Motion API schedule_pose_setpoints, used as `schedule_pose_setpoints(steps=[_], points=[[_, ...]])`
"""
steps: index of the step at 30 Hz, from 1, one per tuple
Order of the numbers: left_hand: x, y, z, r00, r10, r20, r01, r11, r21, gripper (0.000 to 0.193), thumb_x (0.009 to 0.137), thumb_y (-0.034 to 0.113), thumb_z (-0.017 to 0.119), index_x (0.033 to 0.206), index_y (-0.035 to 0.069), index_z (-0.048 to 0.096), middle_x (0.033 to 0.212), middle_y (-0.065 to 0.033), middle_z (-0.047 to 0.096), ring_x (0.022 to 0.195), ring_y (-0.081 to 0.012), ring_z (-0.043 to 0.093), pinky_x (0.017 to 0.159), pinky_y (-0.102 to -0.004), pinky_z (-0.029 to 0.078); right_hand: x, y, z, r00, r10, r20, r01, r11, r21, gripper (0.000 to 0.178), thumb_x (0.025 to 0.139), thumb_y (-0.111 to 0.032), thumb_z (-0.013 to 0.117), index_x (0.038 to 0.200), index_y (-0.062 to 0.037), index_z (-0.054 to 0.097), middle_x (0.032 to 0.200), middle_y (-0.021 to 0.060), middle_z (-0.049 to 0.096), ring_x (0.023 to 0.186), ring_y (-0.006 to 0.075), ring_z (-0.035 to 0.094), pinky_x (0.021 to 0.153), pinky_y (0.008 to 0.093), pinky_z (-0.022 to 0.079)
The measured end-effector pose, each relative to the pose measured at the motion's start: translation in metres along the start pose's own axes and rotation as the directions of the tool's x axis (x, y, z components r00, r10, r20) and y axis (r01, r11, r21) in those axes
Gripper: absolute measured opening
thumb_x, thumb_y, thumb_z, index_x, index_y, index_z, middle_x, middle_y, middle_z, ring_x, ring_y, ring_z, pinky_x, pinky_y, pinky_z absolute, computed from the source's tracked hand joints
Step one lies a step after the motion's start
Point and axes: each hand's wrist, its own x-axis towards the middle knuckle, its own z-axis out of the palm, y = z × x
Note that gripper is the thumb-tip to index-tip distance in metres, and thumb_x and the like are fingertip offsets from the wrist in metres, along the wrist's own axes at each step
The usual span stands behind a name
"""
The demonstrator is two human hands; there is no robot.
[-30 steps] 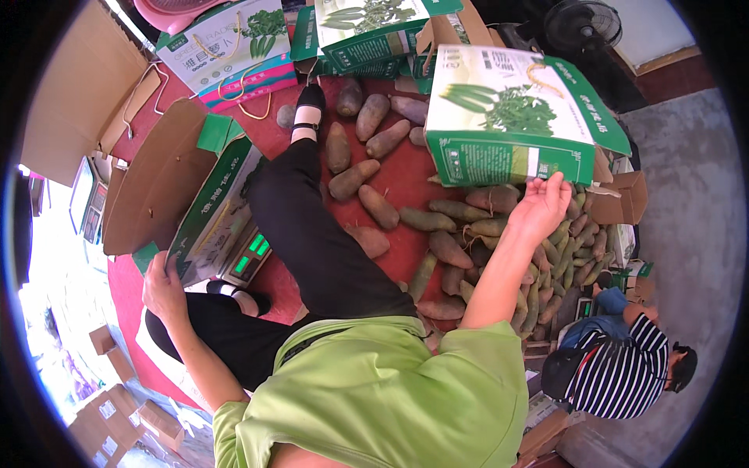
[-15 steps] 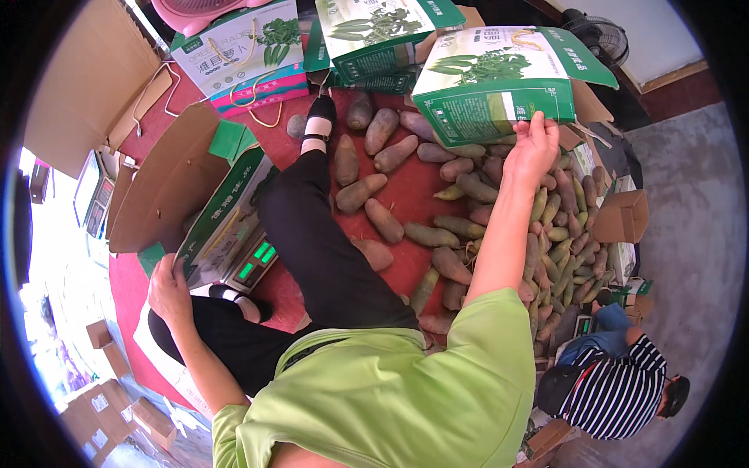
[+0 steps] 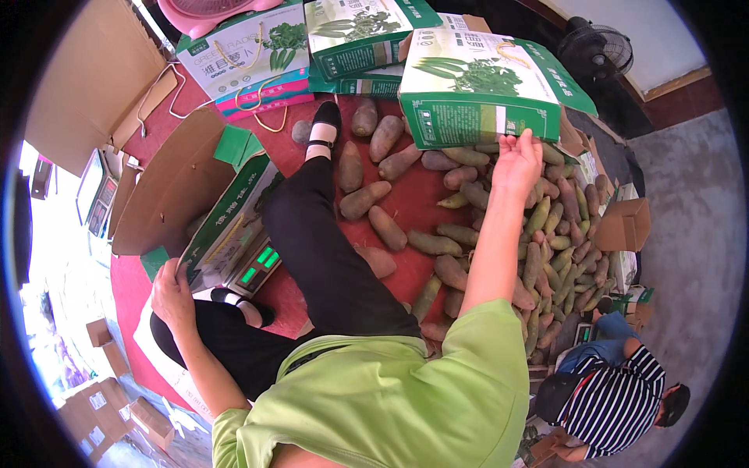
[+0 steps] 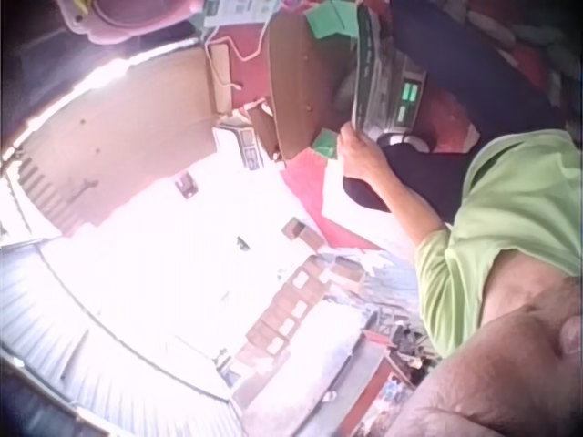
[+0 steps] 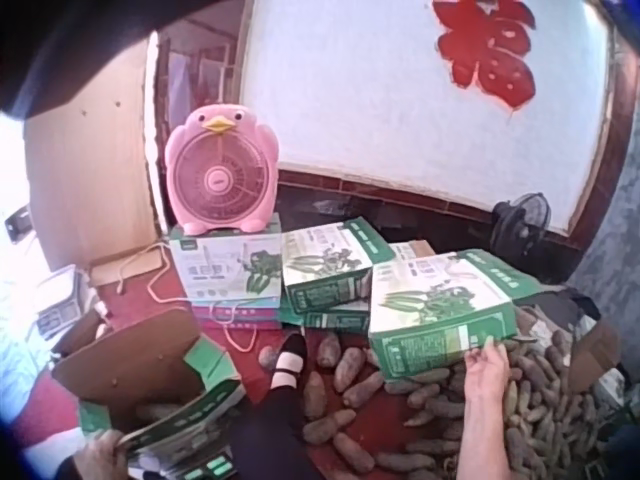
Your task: Sorting and weighing vegetables into cardboard boxes.
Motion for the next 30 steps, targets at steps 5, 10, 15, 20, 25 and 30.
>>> schedule_pose_setpoints(steps=[5,10,15,20,25,30], points=[[0.000,-0.001,0.000,1.000,0.005,-0.020,-0.006,1.000,-0.014,0.008,0.087,0.018,0.055,0.090,0.013,0.060,0.082,-0.0052,0.061,0.080,-0.0283,0.059,0.061,-0.0408,0.046,-0.010,-0.031,-0.013,0.999,-0.034,0.000,0.034,0.996,0.078,0.005,0.091,-0.013,0.056,0.091,-0.0088,0.055,0.079,0.0010,0.060,0.065,0.0104,0.053,0.067,0.0277,0.045],[0.001,0.000,0.000,1.000,-0.004,-0.008,0.004,1.000,-0.017,0.008,0.086,0.019,0.056,0.089,0.013,0.060,0.083,-0.0054,0.061,0.080,-0.0284,0.059,0.062,-0.0406,0.045,-0.017,-0.045,-0.003,0.993,-0.053,0.101,0.028,0.971,0.236,0.004,0.090,-0.011,0.056,0.091,-0.0071,0.057,0.081,0.0034,0.061,0.070,0.0141,0.055,0.069,0.0304,0.047],[0.002,-0.001,0.001,1.000,-0.008,-0.015,0.008,1.000,-0.005,0.008,0.086,0.018,0.056,0.089,0.013,0.060,0.082,-0.0053,0.061,0.080,-0.0284,0.059,0.062,-0.0407,0.045,0.020,-0.017,0.039,0.983,-0.079,0.167,0.028,0.957,0.290,0.005,0.090,-0.008,0.055,0.093,-0.0052,0.057,0.082,0.0049,0.059,0.071,0.0165,0.050,0.072,0.0334,0.045],[0.003,0.000,0.002,1.000,-0.008,-0.022,0.009,1.000,0.006,0.007,0.085,0.017,0.056,0.090,0.013,0.060,0.082,-0.0051,0.061,0.079,-0.0282,0.059,0.061,-0.0409,0.046,0.087,0.063,0.098,0.984,0.069,0.163,-0.131,0.903,0.410,0.010,0.091,-0.011,0.056,0.083,-0.0071,0.051,0.072,0.0028,0.051,0.065,0.0164,0.050,0.071,0.0365,0.047],[0.000,-0.002,0.003,1.000,-0.003,-0.024,0.004,1.000,0.019,0.007,0.084,0.017,0.057,0.090,0.014,0.060,0.082,-0.0042,0.061,0.078,-0.0275,0.059,0.060,-0.0404,0.046,0.103,0.147,0.154,0.919,0.364,0.150,-0.391,0.883,0.258,0.005,0.092,-0.008,0.051,0.093,-0.0053,0.047,0.082,0.0099,0.053,0.077,0.0237,0.054,0.082,0.0436,0.049],[0.002,-0.003,0.006,1.000,0.002,0.015,-0.002,0.999,0.033,0.007,0.083,0.016,0.058,0.090,0.013,0.060,0.083,-0.0043,0.061,0.080,-0.0275,0.060,0.060,-0.0401,0.046,0.088,0.192,0.163,0.834,0.517,0.194,-0.542,0.834,0.108,0.048,0.093,-0.007,0.047,0.135,0.0004,0.026,0.134,0.0205,0.036,0.123,0.0380,0.039,0.098,0.0530,0.041]])
